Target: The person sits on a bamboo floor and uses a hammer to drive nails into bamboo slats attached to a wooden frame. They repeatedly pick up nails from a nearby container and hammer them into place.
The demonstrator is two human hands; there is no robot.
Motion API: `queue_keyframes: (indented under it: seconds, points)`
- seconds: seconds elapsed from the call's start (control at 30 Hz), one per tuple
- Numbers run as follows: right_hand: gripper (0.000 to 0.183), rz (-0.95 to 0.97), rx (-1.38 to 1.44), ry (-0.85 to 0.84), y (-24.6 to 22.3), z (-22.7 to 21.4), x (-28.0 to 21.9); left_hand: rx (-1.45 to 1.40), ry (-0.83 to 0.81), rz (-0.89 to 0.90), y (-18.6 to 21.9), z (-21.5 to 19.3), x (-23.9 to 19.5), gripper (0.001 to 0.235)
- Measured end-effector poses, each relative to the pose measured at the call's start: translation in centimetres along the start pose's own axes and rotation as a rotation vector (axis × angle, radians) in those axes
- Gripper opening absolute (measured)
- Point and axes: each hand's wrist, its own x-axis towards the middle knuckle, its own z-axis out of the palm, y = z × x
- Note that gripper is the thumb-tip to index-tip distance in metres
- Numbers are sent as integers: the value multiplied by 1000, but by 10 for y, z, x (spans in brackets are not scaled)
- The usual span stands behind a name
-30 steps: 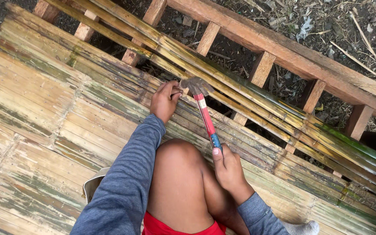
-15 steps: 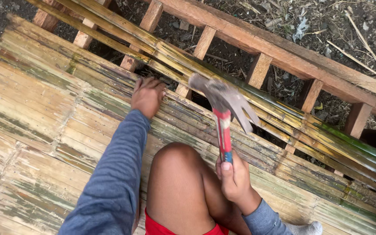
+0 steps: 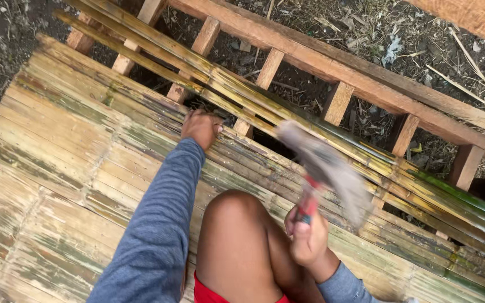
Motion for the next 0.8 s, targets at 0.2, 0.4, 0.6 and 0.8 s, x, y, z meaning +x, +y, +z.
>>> queue_keyframes:
  seconds: [0.2, 0.4, 0.6, 0.8]
  points:
    - [50, 379, -292, -166, 29, 24, 32, -44, 48, -65, 2, -5, 7, 21]
    - [46, -136, 383, 85, 43, 18, -1, -17, 62, 7, 0, 9, -3, 20]
    - [42, 268, -510, -217, 59, 26, 26, 114, -10, -57, 18, -17, -12, 30]
    - [45, -70, 40, -19, 36, -4, 14, -241, 492, 115, 43, -34, -122, 53]
